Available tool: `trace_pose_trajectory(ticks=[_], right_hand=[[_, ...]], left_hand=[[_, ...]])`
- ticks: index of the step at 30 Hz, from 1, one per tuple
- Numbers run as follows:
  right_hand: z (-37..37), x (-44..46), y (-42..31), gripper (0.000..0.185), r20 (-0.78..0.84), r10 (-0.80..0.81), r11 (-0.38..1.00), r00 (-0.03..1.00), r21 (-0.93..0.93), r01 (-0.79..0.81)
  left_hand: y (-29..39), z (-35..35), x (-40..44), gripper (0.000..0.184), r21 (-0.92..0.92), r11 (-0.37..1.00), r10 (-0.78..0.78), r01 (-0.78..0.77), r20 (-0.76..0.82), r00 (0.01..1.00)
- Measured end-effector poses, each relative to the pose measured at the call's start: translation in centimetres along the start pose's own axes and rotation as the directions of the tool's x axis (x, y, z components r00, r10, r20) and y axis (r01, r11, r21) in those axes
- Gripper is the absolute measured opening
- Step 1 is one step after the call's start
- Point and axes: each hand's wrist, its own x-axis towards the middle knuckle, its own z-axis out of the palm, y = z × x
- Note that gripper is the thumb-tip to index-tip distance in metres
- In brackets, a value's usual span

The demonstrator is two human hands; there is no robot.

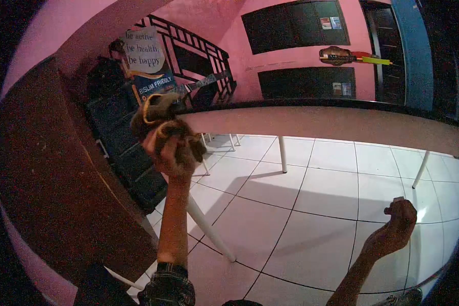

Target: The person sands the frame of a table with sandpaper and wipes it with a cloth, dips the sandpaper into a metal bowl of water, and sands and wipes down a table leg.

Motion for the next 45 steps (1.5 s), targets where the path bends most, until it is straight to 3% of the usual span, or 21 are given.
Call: trace_pose_trajectory(ticks=[3, 7, 10, 12, 16, 19, 23, 25, 27, 28, 29, 30, 31, 34, 37, 38, 40, 41, 42, 45], right_hand=[[1.4, -1.1, -0.6, 0.005, 0.017, 0.035, 0.999, 0.999, -0.013, -0.034], [1.9, -1.3, -1.0, 0.003, 0.045, 0.004, 0.999, 0.999, 0.045, -0.006], [1.8, -1.1, -1.2, 0.004, 0.026, 0.032, 0.999, 0.999, 0.021, -0.032], [1.7, -1.0, -1.0, 0.005, -0.002, 0.064, 0.997, 0.998, 0.043, -0.063], [1.4, -0.7, -1.0, 0.008, 0.025, 0.053, 0.997, 0.998, 0.057, -0.054], [1.3, -0.7, -0.5, 0.008, 0.036, 0.023, 0.996, 0.999, 0.083, -0.026], [1.1, -0.6, -0.5, 0.007, 0.070, -0.005, 0.996, 0.998, 0.091, -0.001], [1.2, -0.5, -0.8, 0.006, 0.060, -0.008, 0.998, 0.998, 0.057, 0.004], [1.5, -0.7, -1.7, 0.006, 0.026, 0.011, 1.000, 1.000, 0.025, -0.012], [1.5, -0.7, -1.8, 0.006, 0.028, 0.013, 1.000, 1.000, 0.022, -0.014], [1.4, -0.6, -1.9, 0.006, 0.027, 0.012, 1.000, 1.000, 0.018, -0.013], [1.4, -0.5, -2.0, 0.007, 0.025, 0.008, 1.000, 1.000, 0.015, -0.008], [1.7, -0.4, -2.3, 0.006, 0.039, -0.012, 0.999, 0.999, 0.042, 0.010], [3.2, -0.3, -4.5, 0.008, 0.110, -0.101, 0.987, 0.989, 0.133, 0.086], [4.7, 0.6, -8.3, 0.010, 0.268, -0.338, 0.940, 0.902, 0.049, 0.338], [5.5, 1.3, -9.5, 0.017, 0.307, -0.493, 0.862, 0.814, 0.042, 0.505], [6.8, 3.2, -12.0, 0.021, 0.459, -0.646, 0.686, 0.610, 0.001, 0.727], [7.6, 4.0, -12.7, 0.023, 0.541, -0.685, 0.579, 0.488, -0.002, 0.816], [8.4, 4.5, -12.8, 0.024, 0.533, -0.714, 0.524, 0.454, -0.025, 0.852], [9.7, 5.5, -12.8, 0.025, 0.557, -0.745, 0.427, 0.367, -0.025, 0.904]], left_hand=[[-2.8, 0.1, -1.9, 0.023, -0.061, 0.974, -0.224, 0.220, -0.073, 0.972], [-2.2, -0.3, -0.7, 0.021, 0.070, 0.982, -0.168, 0.175, -0.094, 0.981], [0.2, -1.3, 0.9, 0.020, -0.023, 0.882, -0.472, 0.472, -0.024, 0.881], [2.3, -0.6, 2.4, 0.017, -0.127, 0.795, -0.605, 0.593, -0.098, 0.791], [5.3, 0.3, 3.5, 0.016, -0.260, 0.667, -0.743, 0.698, -0.161, 0.650], [7.8, 0.3, 3.0, 0.018, -0.085, 0.831, -0.556, 0.549, -0.129, 0.821], [11.9, 1.1, 5.0, 0.021, -0.180, 0.846, -0.531, 0.502, -0.196, 0.825], [13.3, 0.3, 6.1, 0.022, -0.574, 0.699, -0.439, 0.427, 0.127, 0.890], [15.5, 0.2, 8.1, 0.020, -0.456, 0.863, -0.248, 0.218, -0.006, 0.969], [15.9, -0.4, 8.9, 0.019, -0.608, 0.584, -0.402, 0.538, 0.359, 0.842], [16.1, -1.0, 9.8, 0.017, -0.568, 0.216, -0.388, 0.794, 0.697, 0.604], [16.2, -1.3, 10.2, 0.016, -0.348, -0.152, -0.206, 0.925, 0.927, 0.314], [16.0, -1.4, 10.1, 0.016, -0.350, -0.160, -0.200, 0.923, 0.927, 0.317], [15.2, -2.1, 9.1, 0.013, -0.417, 0.361, 0.012, 0.834, 0.896, 0.443], [14.7, -2.8, 6.9, 0.011, -0.471, 0.736, 0.239, 0.487, 0.853, 0.464], [14.7, -2.8, 5.9, 0.010, -0.480, 0.817, 0.312, 0.320, 0.835, 0.454], [16.9, -4.0, -3.1, 0.012, -0.404, 0.728, -0.077, 0.554, 0.755, 0.651], [18.7, -5.5, -12.4, 0.012, -0.417, 0.715, -0.081, 0.560, 0.747, 0.660], [19.8, -3.6, -19.4, 0.015, -0.211, 0.552, -0.425, 0.807, 0.761, 0.490], [19.2, -5.3, -17.0, 0.018, -0.140, 0.149, -0.614, 0.979, 0.763, 0.203]])
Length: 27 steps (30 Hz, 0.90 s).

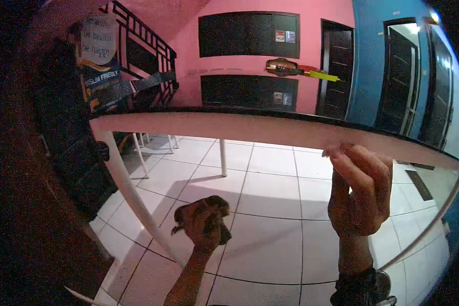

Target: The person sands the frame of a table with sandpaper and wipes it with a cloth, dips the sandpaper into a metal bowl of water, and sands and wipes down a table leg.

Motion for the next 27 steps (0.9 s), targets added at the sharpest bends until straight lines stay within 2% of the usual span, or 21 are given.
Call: trace_pose_trajectory(ticks=[3, 4, 6, 7, 9, 10, 11, 12, 14, 16, 17, 18, 20, 22, 23, 25, 27], right_hand=[[0.5, 1.0, -0.6, 0.028, 0.086, -0.064, 0.998, 0.994, 0.031, 0.061], [0.3, 1.8, -1.1, 0.031, 0.188, -0.120, 0.993, 0.975, 0.042, 0.114], [2.0, 2.3, -1.2, 0.036, 0.178, -0.267, 0.959, 0.947, 0.142, 0.243], [2.3, 3.1, -1.4, 0.038, 0.167, -0.306, 0.947, 0.937, 0.159, 0.280], [1.6, 2.9, -1.0, 0.039, 0.243, -0.286, 0.958, 0.927, 0.096, 0.270], [0.9, 2.6, -0.9, 0.040, 0.282, -0.272, 0.962, 0.920, 0.067, 0.264], [-1.1, 2.8, -1.4, 0.044, 0.476, -0.066, 0.998, 0.877, 0.022, 0.063], [-1.8, 1.9, -0.8, 0.044, 0.472, 0.050, 0.999, 0.880, -0.020, -0.046], [-2.5, 2.6, -0.6, 0.046, 0.509, -0.015, 0.993, 0.861, -0.095, 0.074], [-0.7, 3.2, -1.2, 0.050, 0.476, -0.160, 0.987, 0.865, 0.077, 0.140], [1.1, 4.1, -1.7, 0.034, 0.365, -0.321, 0.945, 0.874, 0.069, 0.318], [2.0, 4.6, -2.5, 0.036, 0.327, -0.285, 0.956, 0.901, 0.159, 0.244], [2.3, 4.8, -2.7, 0.034, 0.293, -0.315, 0.948, 0.903, 0.141, 0.285], [1.3, 3.8, -1.2, 0.048, 0.284, -0.455, 0.888, 0.844, 0.077, 0.453], [0.0, 3.3, -1.3, 0.052, 0.376, -0.294, 0.956, 0.879, 0.099, 0.277], [-0.6, 2.9, -0.8, 0.054, 0.352, -0.275, 0.961, 0.895, 0.095, 0.258], [-0.4, 3.0, -0.9, 0.052, 0.338, -0.300, 0.954, 0.892, 0.130, 0.271]], left_hand=[[2.4, -0.3, 0.2, 0.019, -0.426, 0.898, 0.033, -0.107, -0.179, 0.983], [1.8, -0.4, 0.1, 0.019, -0.386, 0.919, 0.033, -0.087, -0.143, 0.989], [-0.3, -1.2, -0.5, 0.019, -0.298, 0.953, 0.030, -0.050, -0.072, 0.997], [-1.9, -1.3, -0.7, 0.018, -0.300, 0.953, 0.020, -0.045, -0.086, 0.996], [-4.5, -0.8, -1.0, 0.017, -0.308, 0.951, -0.003, -0.034, -0.119, 0.993], [-3.1, -1.5, -0.9, 0.017, -0.333, 0.942, -0.068, 0.038, -0.080, 0.994], [-0.4, -2.7, -0.6, 0.016, -0.356, 0.928, -0.133, 0.110, -0.041, 0.990], [1.3, -3.4, -0.1, 0.016, -0.379, 0.908, -0.191, 0.177, -0.001, 0.982], [2.9, -3.4, 0.4, 0.015, -0.370, 0.920, -0.160, 0.130, -0.049, 0.986], [3.6, -3.6, 0.7, 0.015, -0.346, 0.934, -0.121, 0.083, -0.090, 0.989], [3.9, -3.8, 0.8, 0.015, -0.332, 0.942, -0.100, 0.057, -0.114, 0.988], [4.1, -3.9, 1.0, 0.015, -0.316, 0.948, -0.077, 0.029, -0.139, 0.987], [4.5, -4.5, 1.2, 0.015, -0.232, 0.972, -0.024, -0.027, -0.213, 0.977], [4.7, -5.3, 1.1, 0.015, -0.149, 0.987, 0.020, -0.064, -0.278, 0.960], [4.8, -5.6, 1.1, 0.016, -0.105, 0.991, 0.047, -0.083, -0.309, 0.950], [4.9, -6.0, 1.2, 0.016, -0.012, 0.993, 0.108, -0.120, -0.368, 0.924], [5.0, -5.8, 1.4, 0.017, -0.098, 0.987, 0.084, -0.126, -0.352, 0.932]])
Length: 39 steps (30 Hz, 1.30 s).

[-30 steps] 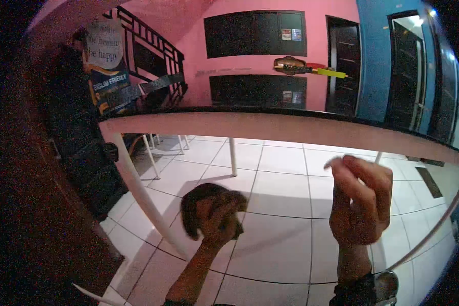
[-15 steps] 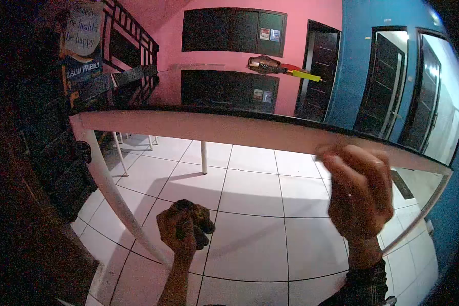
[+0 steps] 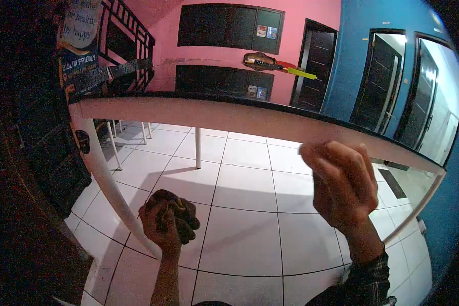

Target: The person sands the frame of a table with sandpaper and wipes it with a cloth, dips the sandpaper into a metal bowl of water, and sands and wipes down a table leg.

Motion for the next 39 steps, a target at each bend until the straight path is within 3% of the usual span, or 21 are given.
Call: trace_pose_trajectory(ticks=[3, 5, 8, 10, 14, 17, 20, 23, 24, 26, 27, 31, 34, 35, 37, 39], right_hand=[[1.7, 1.6, 0.0, 0.044, -0.069, -0.100, 0.992, 0.993, 0.067, 0.105], [1.9, 1.6, -0.3, 0.036, -0.080, 0.010, 0.986, 0.997, 0.166, 0.003], [0.3, 0.2, -0.6, 0.023, -0.051, 0.282, 0.955, 0.958, 0.113, -0.275], [-0.5, -1.1, -0.1, 0.019, -0.110, 0.313, 0.950, 0.944, 0.030, -0.311], [1.2, 1.5, -1.2, 0.015, -0.140, 0.215, 0.974, 0.967, -0.045, -0.223], [3.1, 4.7, -1.9, 0.017, -0.134, 0.182, 0.981, 0.974, 0.085, -0.172], [2.9, 5.0, -2.5, 0.019, -0.042, 0.158, 0.987, 0.987, 0.041, -0.156], [0.7, 3.2, -1.3, 0.023, -0.079, 0.271, 0.955, 0.959, -0.106, -0.278], [1.0, 3.2, -1.3, 0.023, -0.075, 0.242, 0.963, 0.967, -0.104, -0.249], [1.7, 3.7, -1.8, 0.024, -0.066, 0.207, 0.972, 0.976, -0.103, -0.213], [3.1, 4.6, -2.4, 0.024, -0.049, 0.173, 0.980, 0.984, -0.094, -0.177], [8.3, 9.1, -5.4, 0.017, -0.141, 0.038, 0.978, 0.989, 0.209, -0.008], [8.0, 9.3, -4.9, 0.018, -0.137, 0.030, 0.979, 0.990, 0.202, -0.002], [7.5, 8.2, -4.1, 0.020, -0.169, 0.030, 0.986, 0.985, 0.166, -0.001], [4.0, 5.8, -3.4, 0.020, -0.112, 0.182, 0.983, 0.977, 0.058, -0.177], [1.4, 2.5, -2.7, 0.018, -0.099, 0.292, 0.955, 0.951, -0.019, -0.295]], left_hand=[[-1.6, 0.6, -0.5, 0.017, -0.133, 0.989, -0.055, 0.064, 0.071, 0.996], [-4.2, 0.5, -1.6, 0.016, -0.208, 0.970, -0.098, 0.125, 0.139, 0.985], [-5.7, -0.3, -1.8, 0.016, -0.312, 0.919, -0.194, 0.240, 0.172, 0.966], [-4.9, 0.4, -1.6, 0.016, -0.403, 0.854, -0.302, 0.329, 0.131, 0.944], [-2.3, 0.5, 0.0, 0.018, -0.337, 0.919, -0.186, 0.203, 0.083, 0.979], [0.1, 0.7, 1.6, 0.019, -0.276, 0.957, -0.071, 0.095, 0.095, 0.993], [2.4, 1.0, 3.3, 0.021, -0.214, 0.977, 0.035, -0.012, 0.105, 0.994], [4.2, -0.8, 5.6, 0.020, -0.097, 0.988, 0.109, -0.119, -0.102, 0.989], [5.4, -0.4, 6.1, 0.021, -0.137, 0.965, 0.179, -0.222, -0.270, 0.946], [5.7, -0.3, 6.6, 0.022, -0.207, 0.958, 0.141, -0.201, -0.273, 0.952], [5.8, -0.5, 6.7, 0.023, -0.242, 0.951, 0.124, -0.192, -0.269, 0.955], [6.2, -0.6, 6.6, 0.022, -0.048, 0.934, 0.336, -0.355, -0.225, 0.914], [5.3, -1.6, 6.9, 0.022, -0.216, 0.955, 0.143, -0.205, -0.269, 0.952], [5.0, -2.5, 7.3, 0.022, -0.174, 0.957, 0.172, -0.231, -0.298, 0.939], [4.5, -4.1, 8.7, 0.022, -0.094, 0.956, 0.231, -0.278, -0.344, 0.910], [4.6, -4.0, 10.7, 0.023, -0.147, 0.939, 0.210, -0.310, -0.467, 0.859]])
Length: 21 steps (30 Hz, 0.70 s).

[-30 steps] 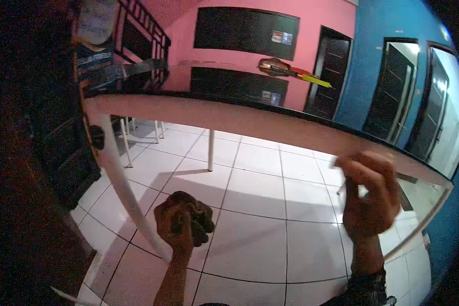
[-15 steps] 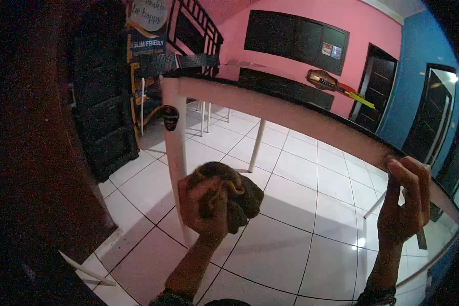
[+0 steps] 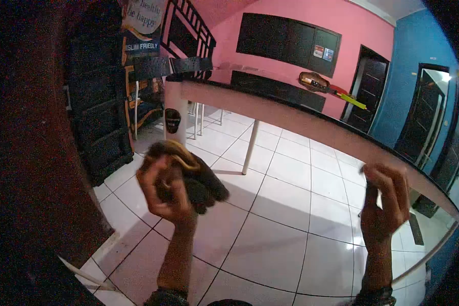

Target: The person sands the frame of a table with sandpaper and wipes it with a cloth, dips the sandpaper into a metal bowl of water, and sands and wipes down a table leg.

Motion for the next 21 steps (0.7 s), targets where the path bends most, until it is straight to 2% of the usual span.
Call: trace_pose_trajectory(ticks=[1, 4, 7, 10, 11, 12, 14, 15, 18, 19, 21], right_hand=[[-1.1, -1.7, 0.7, 0.018, 0.047, 0.123, 0.992, 0.991, 0.023, -0.124], [-3.5, -5.9, 3.2, 0.019, 0.075, 0.176, 0.984, 0.982, -0.016, -0.175], [-5.4, -8.3, 4.9, 0.021, 0.076, 0.210, 0.977, 0.975, 0.008, -0.211], [-6.3, -8.9, 6.2, 0.015, 0.044, 0.177, 0.983, 0.983, 0.030, -0.179], [-6.4, -9.1, 6.6, 0.017, 0.049, 0.168, 0.986, 0.985, 0.012, -0.169], [-6.5, -9.3, 6.9, 0.017, 0.062, 0.176, 0.984, 0.982, 0.007, -0.177], [-7.0, -9.5, 7.2, 0.018, 0.101, 0.177, 0.984, 0.979, -0.046, -0.174], [-7.0, -10.7, 7.9, 0.031, 0.062, 0.250, 0.967, 0.966, 0.039, -0.253], [-8.0, -11.7, 9.4, 0.033, 0.025, 0.302, 0.953, 0.953, 0.031, -0.303], [-8.2, -12.2, 10.0, 0.034, 0.006, 0.286, 0.957, 0.958, 0.042, -0.286], [-9.2, -12.2, 10.5, 0.026, 0.037, 0.250, 0.968, 0.968, -0.034, -0.248]], left_hand=[[1.2, 1.5, 1.3, 0.025, 0.040, 0.998, 0.040, -0.039, -0.027, 0.999], [1.6, 6.6, 4.5, 0.026, 0.006, 0.966, 0.260, -0.260, -0.009, 0.966], [0.5, 9.2, 4.2, 0.024, 0.330, 0.866, 0.357, -0.376, 0.119, 0.927], [1.3, 10.6, 1.0, 0.021, 0.146, 0.950, 0.269, -0.277, 0.076, 0.960], [2.7, 11.6, -0.5, 0.018, 0.226, 0.851, 0.461, -0.474, 0.109, 0.880], [4.3, 12.2, -2.0, 0.020, 0.245, 0.800, 0.513, -0.547, 0.192, 0.837], [7.2, 14.1, -4.2, 0.022, 0.142, 0.778, 0.569, -0.611, 0.250, 0.783], [7.5, 14.9, -5.4, 0.024, 0.116, 0.814, 0.535, -0.569, 0.228, 0.813], [9.5, 16.4, -8.2, 0.026, 0.021, 0.872, 0.469, -0.489, 0.249, 0.847], [9.8, 16.4, -8.9, 0.032, -0.001, 0.839, 0.516, -0.545, 0.320, 0.794], [11.4, 18.3, -10.6, 0.035, -0.103, 0.814, 0.575, -0.572, 0.283, 0.768]])
